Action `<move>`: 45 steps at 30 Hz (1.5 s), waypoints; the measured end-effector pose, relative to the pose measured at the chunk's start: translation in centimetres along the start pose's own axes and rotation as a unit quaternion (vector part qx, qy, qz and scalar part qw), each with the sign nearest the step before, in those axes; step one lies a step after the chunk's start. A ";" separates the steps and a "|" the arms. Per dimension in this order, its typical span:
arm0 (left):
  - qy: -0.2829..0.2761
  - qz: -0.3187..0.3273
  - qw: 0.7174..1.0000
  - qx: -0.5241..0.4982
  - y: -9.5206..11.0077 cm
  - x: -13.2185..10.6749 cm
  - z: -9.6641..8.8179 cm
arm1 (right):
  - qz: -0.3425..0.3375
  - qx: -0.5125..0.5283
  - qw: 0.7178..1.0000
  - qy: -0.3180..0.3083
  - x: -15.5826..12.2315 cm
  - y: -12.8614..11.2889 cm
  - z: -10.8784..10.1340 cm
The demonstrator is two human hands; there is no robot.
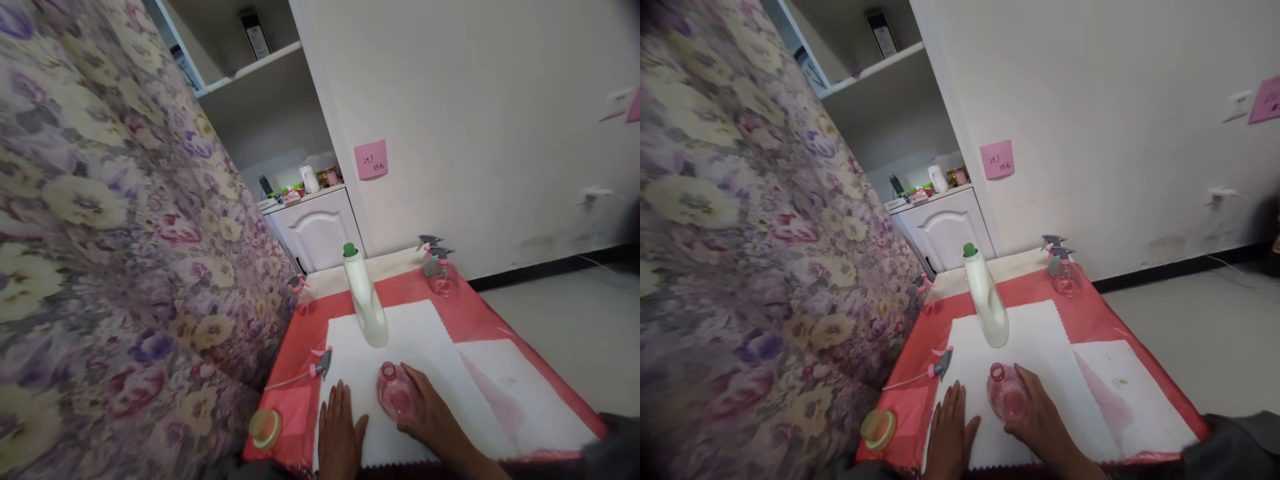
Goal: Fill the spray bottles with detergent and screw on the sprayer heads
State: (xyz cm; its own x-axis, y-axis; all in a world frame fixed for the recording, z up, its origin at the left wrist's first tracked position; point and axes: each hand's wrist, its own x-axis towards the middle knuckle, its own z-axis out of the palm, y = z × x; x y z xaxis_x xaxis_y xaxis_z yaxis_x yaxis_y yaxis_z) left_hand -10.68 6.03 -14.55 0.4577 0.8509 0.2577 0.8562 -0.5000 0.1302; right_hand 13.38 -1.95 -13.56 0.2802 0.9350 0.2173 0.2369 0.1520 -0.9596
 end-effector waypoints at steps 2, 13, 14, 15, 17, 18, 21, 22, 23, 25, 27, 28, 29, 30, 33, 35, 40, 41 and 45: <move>0.003 -0.021 1.000 0.018 -0.2 -0.3 -0.1 | -0.010 0.000 1.000 0.002 0.0 0.4 0.1; -0.009 0.016 0.999 0.044 0.9 -1.3 -0.4 | -0.034 0.000 0.999 0.001 -0.1 -0.4 -0.7; -0.002 0.018 0.998 0.053 0.8 -1.3 -0.3 | -0.031 -0.011 0.999 0.003 -0.5 -0.5 -1.0; 0.005 0.020 0.998 0.063 0.7 -1.3 -0.1 | -0.029 -0.024 0.999 0.005 -1.0 -0.4 -1.3; 0.014 0.035 0.996 0.080 0.6 -1.4 0.4 | -0.026 -0.057 0.998 0.005 -2.3 0.0 -2.0; 0.015 0.050 0.995 0.087 0.6 -1.5 0.6 | -0.025 -0.077 0.997 0.002 -2.9 0.4 -2.3; 0.011 0.095 0.990 0.101 0.3 -1.8 1.2 | -0.019 -0.163 0.986 -0.018 -4.8 1.4 -3.2; 0.011 0.102 0.989 0.106 0.2 -1.8 1.3 | -0.021 -0.197 0.980 -0.028 -5.3 1.6 -3.4; 0.014 0.107 0.988 0.110 0.0 -1.9 1.3 | -0.030 -0.229 0.972 -0.038 -5.7 1.8 -3.7; 0.022 0.111 0.987 0.117 -0.6 -2.1 1.5 | -0.061 -0.283 0.955 -0.058 -6.3 1.9 -4.1; 0.028 0.114 0.986 0.121 -1.4 -2.3 1.5 | -0.087 -0.319 0.942 -0.063 -6.8 1.9 -4.5; 0.029 0.112 0.986 0.122 -1.8 -2.5 1.5 | -0.095 -0.330 0.937 -0.062 -6.9 1.9 -4.7; 0.027 0.109 0.986 0.122 -2.1 -2.7 1.4 | -0.101 -0.338 0.934 -0.061 -7.1 1.9 -4.8; 0.027 0.102 0.987 0.121 -2.3 -3.0 1.3 | -0.105 -0.341 0.932 -0.059 -7.2 1.9 -4.9; 0.032 0.082 0.990 0.110 -1.8 -4.0 0.8 | -0.111 -0.342 0.932 -0.032 -7.7 2.4 -4.9; 0.035 0.086 0.991 0.095 -0.7 -4.6 0.4 | -0.120 -0.338 0.933 -0.008 -8.0 3.1 -4.8; -0.006 0.097 0.994 0.059 1.2 -5.5 -0.3 | -0.141 -0.319 0.937 0.000 -8.6 4.9 -4.6; -0.008 0.090 0.994 0.056 1.2 -5.7 -0.4 | -0.137 -0.315 0.939 0.003 -8.7 5.1 -4.7; 0.009 0.077 0.995 0.065 0.4 -6.2 -0.3 | -0.149 -0.315 0.937 -0.003 -8.8 5.5 -5.0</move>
State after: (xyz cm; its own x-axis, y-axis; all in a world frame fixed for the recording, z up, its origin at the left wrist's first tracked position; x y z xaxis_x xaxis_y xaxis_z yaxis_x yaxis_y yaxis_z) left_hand -13.26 0.48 -15.84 0.5831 0.7619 0.2820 0.8002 -0.5986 -0.0375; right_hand 16.90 -10.94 -19.89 0.1099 0.8831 0.4562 0.8067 0.1889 -0.5599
